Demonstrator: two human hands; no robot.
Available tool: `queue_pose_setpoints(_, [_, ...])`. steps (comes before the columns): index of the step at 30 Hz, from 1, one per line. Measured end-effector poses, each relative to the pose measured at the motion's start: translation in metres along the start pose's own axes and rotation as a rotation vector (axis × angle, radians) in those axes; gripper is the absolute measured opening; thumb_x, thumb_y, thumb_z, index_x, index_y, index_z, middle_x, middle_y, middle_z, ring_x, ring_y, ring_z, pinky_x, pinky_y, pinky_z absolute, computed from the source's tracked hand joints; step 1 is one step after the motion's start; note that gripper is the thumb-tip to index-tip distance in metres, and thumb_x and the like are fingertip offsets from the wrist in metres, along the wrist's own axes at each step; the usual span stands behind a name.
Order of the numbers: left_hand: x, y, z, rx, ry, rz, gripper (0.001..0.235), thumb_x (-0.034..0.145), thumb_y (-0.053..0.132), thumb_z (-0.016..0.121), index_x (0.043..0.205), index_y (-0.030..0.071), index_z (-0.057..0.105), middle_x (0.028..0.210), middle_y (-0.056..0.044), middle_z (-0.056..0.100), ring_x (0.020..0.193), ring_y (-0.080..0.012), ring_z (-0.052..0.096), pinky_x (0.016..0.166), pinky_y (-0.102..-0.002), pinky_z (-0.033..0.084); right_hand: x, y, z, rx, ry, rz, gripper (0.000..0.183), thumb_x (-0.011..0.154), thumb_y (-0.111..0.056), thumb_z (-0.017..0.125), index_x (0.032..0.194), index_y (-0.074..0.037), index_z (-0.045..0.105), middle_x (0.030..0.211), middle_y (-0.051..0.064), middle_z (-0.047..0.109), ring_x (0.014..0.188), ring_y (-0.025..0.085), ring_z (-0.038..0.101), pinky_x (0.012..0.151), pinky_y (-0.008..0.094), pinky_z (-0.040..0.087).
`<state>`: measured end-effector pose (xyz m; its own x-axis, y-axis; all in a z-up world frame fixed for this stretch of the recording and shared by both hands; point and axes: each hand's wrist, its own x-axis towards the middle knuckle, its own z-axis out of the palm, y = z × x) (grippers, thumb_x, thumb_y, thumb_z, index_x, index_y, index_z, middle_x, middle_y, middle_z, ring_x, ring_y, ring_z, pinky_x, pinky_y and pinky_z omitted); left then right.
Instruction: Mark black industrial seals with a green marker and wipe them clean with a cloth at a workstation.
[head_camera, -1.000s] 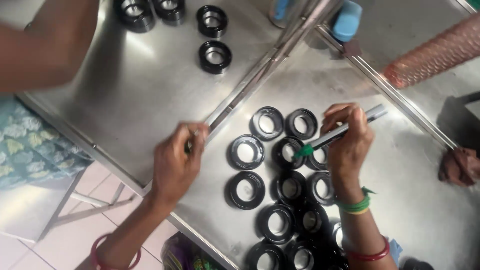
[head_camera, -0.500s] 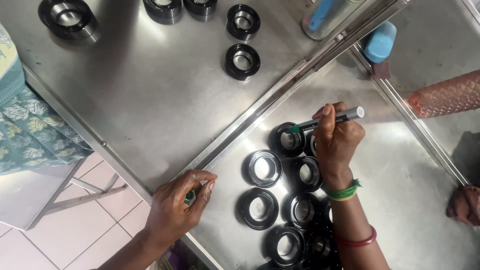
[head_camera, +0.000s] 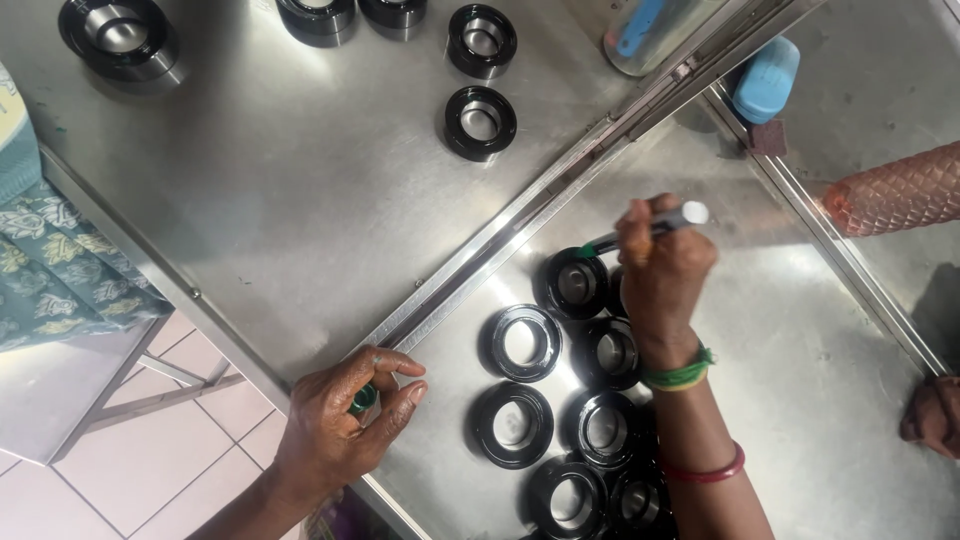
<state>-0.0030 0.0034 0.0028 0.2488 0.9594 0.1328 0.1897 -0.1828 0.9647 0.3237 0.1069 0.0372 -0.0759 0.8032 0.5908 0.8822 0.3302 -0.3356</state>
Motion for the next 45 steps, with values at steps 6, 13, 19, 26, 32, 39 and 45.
queue_pose_setpoints(6, [-0.001, 0.001, -0.001, -0.012, -0.010, -0.032, 0.015, 0.084, 0.011, 0.077, 0.098, 0.009, 0.070, 0.057, 0.001, 0.066, 0.050, -0.0064, 0.067, 0.045, -0.025, 0.049, -0.021, -0.002, -0.024, 0.237, 0.172, -0.039, 0.034, 0.120, -0.020, 0.047, 0.095, -0.005, 0.064, 0.076, 0.005, 0.068, 0.056, 0.007, 0.064, 0.048, 0.022, 0.048])
queue_pose_setpoints(13, [-0.001, 0.007, -0.005, -0.037, -0.013, -0.039, 0.014, 0.085, 0.011, 0.076, 0.098, 0.007, 0.071, 0.061, 0.000, 0.070, 0.053, -0.0079, 0.065, 0.046, -0.028, 0.047, -0.040, -0.068, -0.008, 0.139, -0.100, -0.080, 0.034, 0.113, -0.021, 0.051, 0.083, -0.008, 0.060, 0.070, 0.004, 0.071, 0.053, 0.006, 0.065, 0.037, 0.019, 0.045])
queue_pose_setpoints(19, [-0.003, -0.005, -0.002, -0.088, 0.000, 0.062, 0.011, 0.091, 0.013, 0.073, 0.100, 0.008, 0.070, 0.066, 0.001, 0.071, 0.058, -0.0063, 0.069, 0.059, -0.026, 0.056, -0.040, -0.068, 0.001, 0.080, -0.170, -0.232, 0.034, 0.113, -0.019, 0.057, 0.080, -0.011, 0.060, 0.067, 0.002, 0.067, 0.055, 0.009, 0.066, 0.044, 0.021, 0.050])
queue_pose_setpoints(26, [-0.004, -0.001, -0.003, -0.047, 0.010, 0.080, 0.010, 0.091, 0.014, 0.073, 0.099, 0.009, 0.069, 0.065, 0.001, 0.070, 0.059, -0.0070, 0.070, 0.058, -0.026, 0.054, -0.046, -0.045, -0.018, 0.177, -0.037, -0.026, 0.034, 0.113, -0.020, 0.054, 0.082, -0.006, 0.060, 0.065, 0.005, 0.063, 0.050, 0.011, 0.059, 0.043, 0.024, 0.045])
queue_pose_setpoints(32, [-0.001, 0.005, -0.004, 0.020, 0.001, 0.041, 0.011, 0.088, 0.014, 0.074, 0.098, 0.010, 0.070, 0.061, 0.001, 0.069, 0.054, -0.0070, 0.067, 0.051, -0.026, 0.049, -0.060, -0.018, -0.063, 0.178, 0.152, 0.143, 0.041, 0.120, -0.025, 0.048, 0.086, -0.006, 0.060, 0.074, 0.005, 0.067, 0.051, 0.007, 0.060, 0.042, 0.019, 0.045])
queue_pose_setpoints(39, [-0.001, 0.002, 0.000, 0.077, -0.009, -0.024, 0.009, 0.090, 0.017, 0.074, 0.096, 0.011, 0.072, 0.050, 0.002, 0.057, 0.042, -0.0047, 0.050, 0.043, -0.026, 0.034, -0.064, -0.015, -0.058, -0.088, 0.018, 0.038, 0.036, 0.116, -0.022, 0.051, 0.085, -0.006, 0.061, 0.070, 0.004, 0.066, 0.056, 0.013, 0.062, 0.050, 0.027, 0.046])
queue_pose_setpoints(45, [-0.001, 0.001, 0.002, 0.125, 0.006, -0.019, 0.011, 0.090, 0.018, 0.074, 0.097, 0.010, 0.071, 0.050, 0.004, 0.056, 0.041, -0.0026, 0.048, 0.042, -0.025, 0.033, -0.059, -0.011, -0.058, -0.079, 0.007, -0.066, 0.032, 0.115, -0.015, 0.055, 0.085, -0.005, 0.058, 0.072, 0.006, 0.066, 0.059, 0.014, 0.065, 0.053, 0.026, 0.050])
